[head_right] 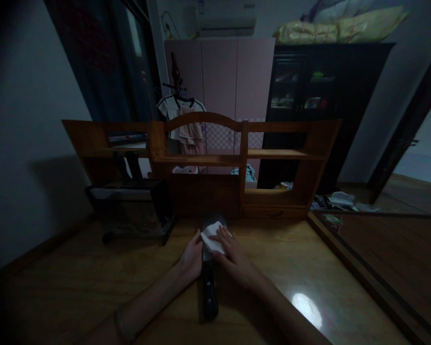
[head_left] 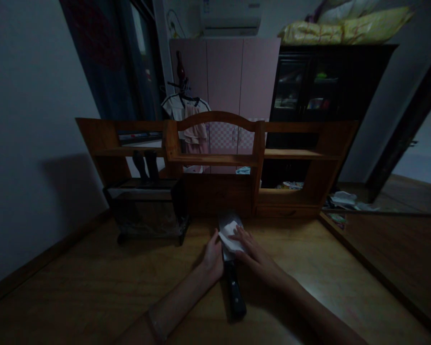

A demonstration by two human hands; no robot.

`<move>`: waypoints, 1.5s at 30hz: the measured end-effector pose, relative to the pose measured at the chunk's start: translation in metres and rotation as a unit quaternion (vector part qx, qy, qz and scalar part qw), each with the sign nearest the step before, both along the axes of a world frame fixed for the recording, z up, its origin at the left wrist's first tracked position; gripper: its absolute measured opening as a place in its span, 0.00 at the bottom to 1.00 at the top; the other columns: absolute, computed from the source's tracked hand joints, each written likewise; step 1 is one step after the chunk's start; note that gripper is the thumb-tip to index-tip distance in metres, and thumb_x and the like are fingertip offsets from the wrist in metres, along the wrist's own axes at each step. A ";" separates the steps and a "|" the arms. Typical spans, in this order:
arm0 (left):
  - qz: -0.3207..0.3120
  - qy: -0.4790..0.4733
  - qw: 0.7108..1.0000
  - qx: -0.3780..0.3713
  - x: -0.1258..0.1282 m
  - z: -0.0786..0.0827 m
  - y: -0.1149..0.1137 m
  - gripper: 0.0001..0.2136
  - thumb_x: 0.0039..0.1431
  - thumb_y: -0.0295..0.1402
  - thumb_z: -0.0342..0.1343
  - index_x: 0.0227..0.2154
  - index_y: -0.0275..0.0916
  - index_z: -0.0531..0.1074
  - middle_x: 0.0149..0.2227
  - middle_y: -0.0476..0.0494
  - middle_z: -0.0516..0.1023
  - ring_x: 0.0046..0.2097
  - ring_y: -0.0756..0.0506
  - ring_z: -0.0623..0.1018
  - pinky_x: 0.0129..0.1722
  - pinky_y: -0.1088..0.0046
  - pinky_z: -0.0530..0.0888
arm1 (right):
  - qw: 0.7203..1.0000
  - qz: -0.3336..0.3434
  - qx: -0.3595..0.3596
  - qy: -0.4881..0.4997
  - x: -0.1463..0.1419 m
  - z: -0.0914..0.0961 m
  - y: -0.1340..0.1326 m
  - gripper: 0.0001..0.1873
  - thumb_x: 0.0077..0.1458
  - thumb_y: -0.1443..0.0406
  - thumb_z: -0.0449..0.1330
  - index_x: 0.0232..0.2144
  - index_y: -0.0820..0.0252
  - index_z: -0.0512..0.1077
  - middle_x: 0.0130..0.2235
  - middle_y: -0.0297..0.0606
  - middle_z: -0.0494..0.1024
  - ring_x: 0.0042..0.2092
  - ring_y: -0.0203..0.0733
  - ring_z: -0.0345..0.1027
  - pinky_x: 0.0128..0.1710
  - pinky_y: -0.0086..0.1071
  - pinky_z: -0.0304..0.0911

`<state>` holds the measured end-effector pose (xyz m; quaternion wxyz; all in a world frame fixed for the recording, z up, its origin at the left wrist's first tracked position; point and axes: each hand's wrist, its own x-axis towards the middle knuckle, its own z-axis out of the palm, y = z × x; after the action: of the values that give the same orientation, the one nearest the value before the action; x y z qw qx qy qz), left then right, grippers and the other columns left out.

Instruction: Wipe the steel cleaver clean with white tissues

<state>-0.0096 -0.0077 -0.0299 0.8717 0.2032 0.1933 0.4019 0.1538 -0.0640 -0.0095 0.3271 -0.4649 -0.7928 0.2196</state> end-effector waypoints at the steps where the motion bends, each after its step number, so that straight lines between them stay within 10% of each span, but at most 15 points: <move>1: 0.003 0.004 1.000 0.000 0.000 0.000 0.000 0.29 0.67 0.49 0.39 0.56 0.28 0.66 0.46 0.30 0.78 0.47 0.36 0.77 0.52 0.59 0.68 | 1.000 -0.016 0.014 0.011 0.000 0.000 0.001 0.25 0.65 0.51 0.47 0.62 0.44 0.58 0.69 0.31 0.44 0.69 0.44 0.33 0.67 0.50 0.35; 12: -0.001 -0.011 1.000 -0.006 0.000 0.001 -0.001 0.29 0.66 0.48 0.41 0.59 0.30 0.63 0.49 0.31 0.76 0.50 0.36 0.76 0.53 0.60 0.67 | 0.986 0.007 0.075 -0.146 -0.001 -0.001 0.006 0.28 0.67 0.53 0.44 0.66 0.41 0.45 0.70 0.29 0.34 0.69 0.47 0.25 0.67 0.52 0.30; 45: -0.001 -0.035 0.999 -0.004 0.001 0.001 -0.002 0.27 0.68 0.46 0.39 0.56 0.29 0.66 0.46 0.32 0.78 0.49 0.37 0.77 0.52 0.61 0.67 | 0.997 0.012 0.034 -0.072 -0.004 -0.013 0.010 0.28 0.67 0.52 0.41 0.66 0.47 0.45 0.69 0.29 0.40 0.69 0.44 0.30 0.68 0.48 0.37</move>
<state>-0.0089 -0.0093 -0.0289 0.8792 0.1861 0.1638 0.4069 0.1500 -0.0536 -0.0225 0.2821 -0.4588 -0.8268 0.1624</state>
